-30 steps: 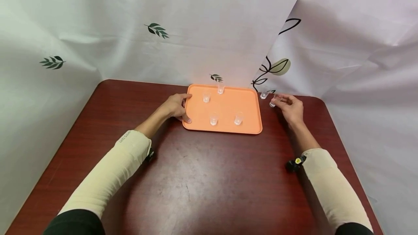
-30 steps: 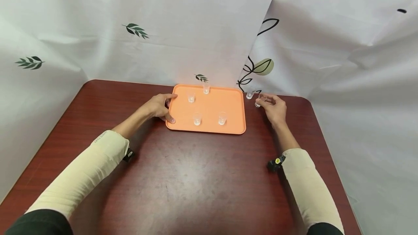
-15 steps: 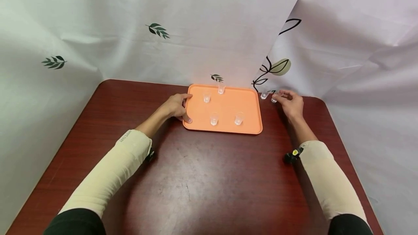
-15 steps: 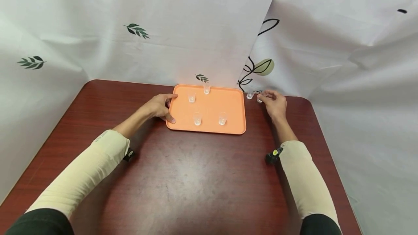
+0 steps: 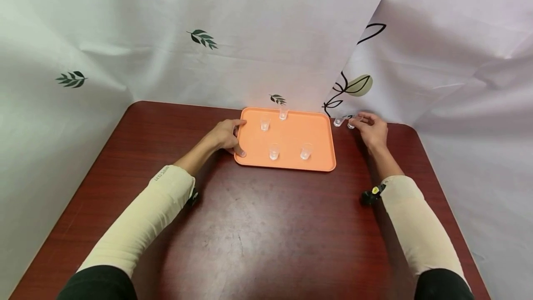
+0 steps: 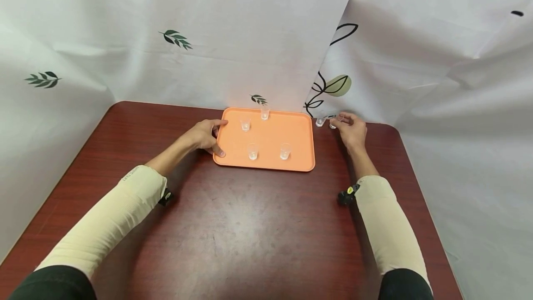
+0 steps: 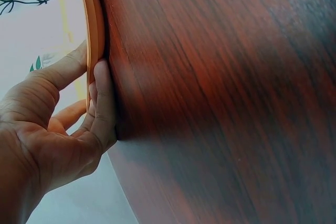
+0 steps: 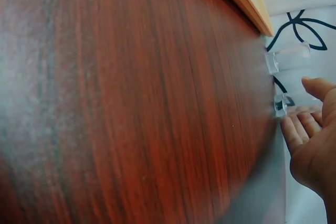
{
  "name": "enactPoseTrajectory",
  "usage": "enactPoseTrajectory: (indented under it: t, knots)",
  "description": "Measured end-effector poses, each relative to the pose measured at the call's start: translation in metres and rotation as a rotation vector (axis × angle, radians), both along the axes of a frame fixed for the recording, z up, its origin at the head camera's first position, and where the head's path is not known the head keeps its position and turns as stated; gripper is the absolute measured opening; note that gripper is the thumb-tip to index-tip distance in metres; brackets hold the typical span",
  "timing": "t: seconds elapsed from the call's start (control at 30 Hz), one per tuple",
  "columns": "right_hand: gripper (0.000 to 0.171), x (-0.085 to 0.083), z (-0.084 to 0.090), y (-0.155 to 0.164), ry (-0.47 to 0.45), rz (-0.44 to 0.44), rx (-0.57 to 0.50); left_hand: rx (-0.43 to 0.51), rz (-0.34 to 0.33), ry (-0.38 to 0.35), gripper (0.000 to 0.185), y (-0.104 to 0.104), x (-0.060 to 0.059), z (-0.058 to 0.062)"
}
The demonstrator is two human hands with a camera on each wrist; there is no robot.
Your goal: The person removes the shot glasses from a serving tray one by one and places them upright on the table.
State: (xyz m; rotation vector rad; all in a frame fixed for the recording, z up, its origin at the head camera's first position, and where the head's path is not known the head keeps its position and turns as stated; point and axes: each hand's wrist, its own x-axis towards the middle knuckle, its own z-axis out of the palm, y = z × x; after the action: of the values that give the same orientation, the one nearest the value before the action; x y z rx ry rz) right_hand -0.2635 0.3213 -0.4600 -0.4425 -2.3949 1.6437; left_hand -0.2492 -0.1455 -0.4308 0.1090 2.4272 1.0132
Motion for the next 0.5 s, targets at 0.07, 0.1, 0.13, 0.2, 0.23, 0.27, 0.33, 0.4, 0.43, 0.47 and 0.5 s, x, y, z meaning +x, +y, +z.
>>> enactPoseTrajectory:
  t: [0.07,0.1,0.13,0.2,0.23,0.27,0.33,0.4,0.43,0.47,0.5]
  knots:
    - [0.050,-0.0005,-0.0008,0.0002,0.002,-0.002,-0.008,-0.007,0.005,-0.002,0.125,0.0021,0.0021,0.0033]
    - [0.050,-0.0008,-0.0014,0.0004,0.004,-0.004,-0.011,-0.008,0.006,-0.002,0.125,0.0022,0.0019,0.0029]
    - [0.050,-0.0010,-0.0021,0.0008,0.005,-0.005,-0.012,-0.010,0.006,-0.002,0.124,0.0026,0.0016,0.0019]
    - [0.049,-0.0013,-0.0035,0.0015,0.008,-0.009,-0.017,-0.010,0.008,-0.005,0.124,0.0030,0.0010,0.0005]
    - [0.049,-0.0010,-0.0038,0.0016,0.008,-0.009,-0.015,-0.009,0.009,-0.005,0.124,0.0032,0.0012,0.0004]
    - [0.050,-0.0009,-0.0042,0.0020,0.006,-0.009,-0.011,-0.009,0.010,-0.006,0.124,0.0031,0.0011,0.0001]
    - [0.052,-0.0004,-0.0047,0.0025,-0.003,-0.005,-0.005,-0.006,0.012,-0.009,0.124,0.0029,0.0012,-0.0001]
    - [0.054,0.0002,-0.0052,0.0035,-0.014,-0.006,0.002,-0.004,0.012,-0.010,0.125,0.0024,0.0015,0.0004]
    - [0.054,0.0010,-0.0049,0.0036,-0.017,-0.008,0.005,-0.002,0.010,-0.010,0.125,0.0022,0.0016,0.0008]
    - [0.055,0.0013,-0.0048,0.0041,-0.022,-0.012,0.009,-0.002,0.007,-0.010,0.125,0.0018,0.0012,0.0005]
    - [0.055,0.0018,-0.0046,0.0043,-0.023,-0.016,0.008,-0.001,0.005,-0.009,0.125,0.0017,0.0009,0.0005]
